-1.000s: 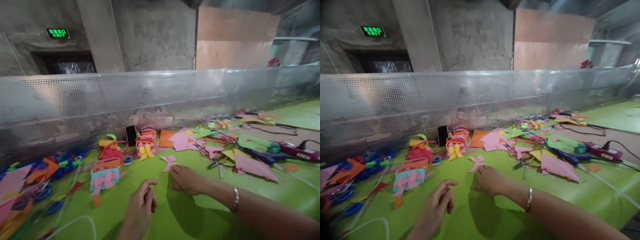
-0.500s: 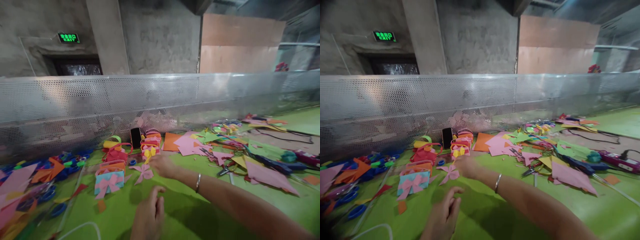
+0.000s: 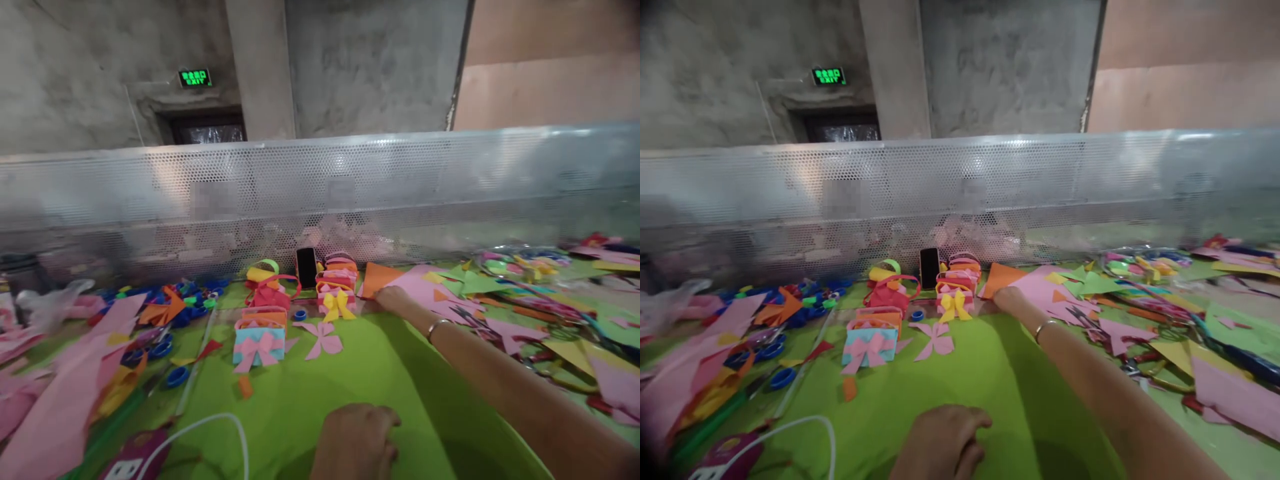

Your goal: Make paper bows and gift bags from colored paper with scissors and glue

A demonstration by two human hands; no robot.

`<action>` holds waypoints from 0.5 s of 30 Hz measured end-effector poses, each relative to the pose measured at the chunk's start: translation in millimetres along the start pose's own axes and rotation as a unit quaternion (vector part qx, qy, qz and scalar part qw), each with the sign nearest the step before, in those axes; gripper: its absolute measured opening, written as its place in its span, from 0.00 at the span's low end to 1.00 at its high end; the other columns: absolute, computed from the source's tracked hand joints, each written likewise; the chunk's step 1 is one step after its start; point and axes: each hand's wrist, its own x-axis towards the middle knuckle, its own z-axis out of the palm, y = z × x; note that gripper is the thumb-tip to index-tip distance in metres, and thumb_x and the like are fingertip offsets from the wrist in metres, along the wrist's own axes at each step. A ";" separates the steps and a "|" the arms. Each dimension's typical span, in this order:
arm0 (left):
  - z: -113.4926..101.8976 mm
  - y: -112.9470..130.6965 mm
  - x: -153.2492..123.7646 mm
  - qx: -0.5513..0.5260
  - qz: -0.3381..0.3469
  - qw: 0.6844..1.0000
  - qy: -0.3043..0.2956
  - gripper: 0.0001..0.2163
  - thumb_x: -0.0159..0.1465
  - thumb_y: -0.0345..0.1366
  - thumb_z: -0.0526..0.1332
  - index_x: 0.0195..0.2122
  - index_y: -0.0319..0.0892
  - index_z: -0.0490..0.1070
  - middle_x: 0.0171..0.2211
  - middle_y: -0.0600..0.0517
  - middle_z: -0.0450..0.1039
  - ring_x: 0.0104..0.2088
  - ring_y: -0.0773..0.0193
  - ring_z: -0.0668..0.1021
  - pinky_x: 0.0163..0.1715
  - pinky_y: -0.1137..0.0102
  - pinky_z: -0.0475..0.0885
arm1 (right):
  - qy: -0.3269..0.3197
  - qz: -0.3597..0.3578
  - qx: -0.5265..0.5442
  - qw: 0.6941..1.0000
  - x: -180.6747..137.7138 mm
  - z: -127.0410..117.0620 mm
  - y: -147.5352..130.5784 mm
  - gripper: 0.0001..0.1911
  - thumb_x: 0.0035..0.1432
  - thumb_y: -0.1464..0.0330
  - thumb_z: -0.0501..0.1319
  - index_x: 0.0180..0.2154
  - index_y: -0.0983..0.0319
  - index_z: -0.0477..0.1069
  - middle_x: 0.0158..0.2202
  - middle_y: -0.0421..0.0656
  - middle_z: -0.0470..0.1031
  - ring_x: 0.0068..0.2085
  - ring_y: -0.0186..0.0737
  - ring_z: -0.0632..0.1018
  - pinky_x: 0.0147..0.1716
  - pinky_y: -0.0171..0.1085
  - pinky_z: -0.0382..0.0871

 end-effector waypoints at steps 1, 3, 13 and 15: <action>0.7 -0.1 0.3 0.010 0.010 1.000 0.001 0.16 0.57 0.29 0.56 0.46 0.41 0.73 0.40 0.42 0.78 0.39 0.51 0.79 0.40 0.60 0.72 | -0.002 0.004 0.005 1.000 1.4 2.7 0.1 0.16 0.61 0.64 0.57 0.49 0.63 0.66 0.49 0.48 0.68 0.45 0.41 0.73 0.43 0.45 0.70; 2.6 -0.7 0.7 0.028 0.029 0.999 0.016 0.15 0.58 0.29 0.56 0.45 0.40 0.73 0.38 0.42 0.79 0.36 0.52 0.79 0.37 0.61 0.74 | 0.001 0.022 0.021 1.000 4.4 5.7 0.2 0.17 0.60 0.64 0.57 0.49 0.64 0.66 0.49 0.48 0.68 0.45 0.42 0.73 0.43 0.45 0.70; 6.1 -4.3 -1.1 0.071 0.056 0.995 0.036 0.14 0.58 0.27 0.56 0.45 0.43 0.71 0.37 0.48 0.79 0.34 0.59 0.79 0.35 0.64 0.75 | 0.099 0.179 0.238 0.950 20.3 -11.1 31.9 0.16 0.60 0.63 0.57 0.49 0.62 0.67 0.49 0.45 0.69 0.45 0.43 0.73 0.42 0.45 0.70; 5.3 -2.6 -2.2 0.070 0.054 0.995 0.049 0.16 0.57 0.26 0.56 0.46 0.42 0.71 0.37 0.48 0.79 0.35 0.59 0.79 0.35 0.65 0.76 | 0.130 0.186 0.308 0.924 17.5 -10.7 40.0 0.17 0.60 0.63 0.58 0.48 0.63 0.67 0.50 0.45 0.69 0.45 0.44 0.73 0.41 0.44 0.71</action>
